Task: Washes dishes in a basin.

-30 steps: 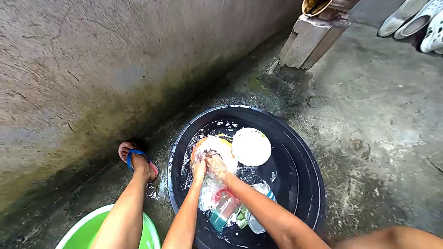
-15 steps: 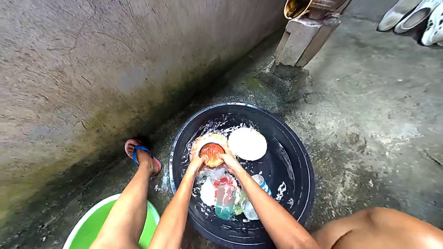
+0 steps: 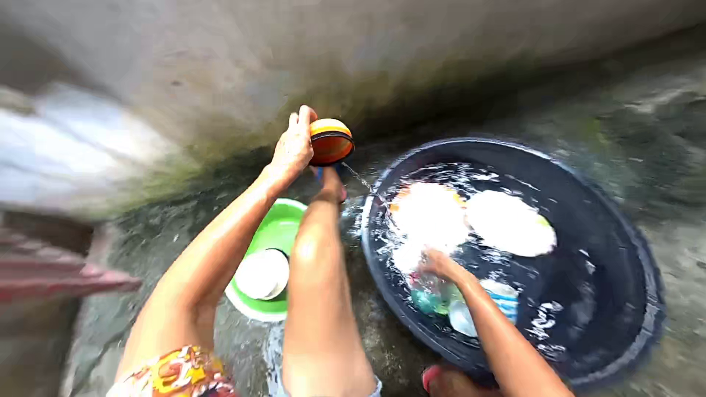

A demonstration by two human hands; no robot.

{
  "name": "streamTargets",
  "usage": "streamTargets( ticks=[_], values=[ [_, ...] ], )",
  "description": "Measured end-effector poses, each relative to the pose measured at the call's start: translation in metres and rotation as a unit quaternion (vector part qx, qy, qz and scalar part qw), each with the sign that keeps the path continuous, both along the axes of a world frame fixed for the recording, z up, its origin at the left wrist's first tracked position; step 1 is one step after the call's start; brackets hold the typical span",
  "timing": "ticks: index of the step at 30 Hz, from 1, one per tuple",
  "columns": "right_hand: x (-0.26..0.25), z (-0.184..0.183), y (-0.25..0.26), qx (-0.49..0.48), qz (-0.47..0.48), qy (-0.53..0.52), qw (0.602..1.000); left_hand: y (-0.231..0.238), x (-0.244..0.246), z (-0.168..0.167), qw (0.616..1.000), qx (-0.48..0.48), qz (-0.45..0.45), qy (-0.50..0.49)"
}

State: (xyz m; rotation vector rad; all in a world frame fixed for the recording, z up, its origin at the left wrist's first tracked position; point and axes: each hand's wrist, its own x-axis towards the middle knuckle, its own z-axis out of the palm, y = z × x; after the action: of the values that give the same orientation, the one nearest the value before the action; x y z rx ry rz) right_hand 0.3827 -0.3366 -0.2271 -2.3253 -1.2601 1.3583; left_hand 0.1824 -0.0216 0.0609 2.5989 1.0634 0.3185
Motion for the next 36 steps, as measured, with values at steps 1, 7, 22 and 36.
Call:
streamTargets(
  ticks=[1, 7, 22, 36],
  values=[
    [-0.005, -0.009, -0.004, -0.016, 0.012, -0.028, 0.999, 0.014, -0.033, -0.012, 0.998, -0.023, 0.053, -0.001],
    [-0.017, -0.007, -0.010, -0.016, -0.087, -0.136, 0.987, 0.046, -0.195, -0.132, 0.933, -0.207, 0.295, 0.020],
    [-0.026, 0.033, -0.046, -0.001, -0.352, 0.156, 0.923, 0.058, -0.253, -0.319, 0.826, -0.365, 0.427, 0.045],
    [-0.014, 0.015, -0.014, 0.108, -0.551, 0.325, 0.761, 0.075, -0.095, -0.093, 0.981, -0.126, -0.015, 0.149]
  ],
)
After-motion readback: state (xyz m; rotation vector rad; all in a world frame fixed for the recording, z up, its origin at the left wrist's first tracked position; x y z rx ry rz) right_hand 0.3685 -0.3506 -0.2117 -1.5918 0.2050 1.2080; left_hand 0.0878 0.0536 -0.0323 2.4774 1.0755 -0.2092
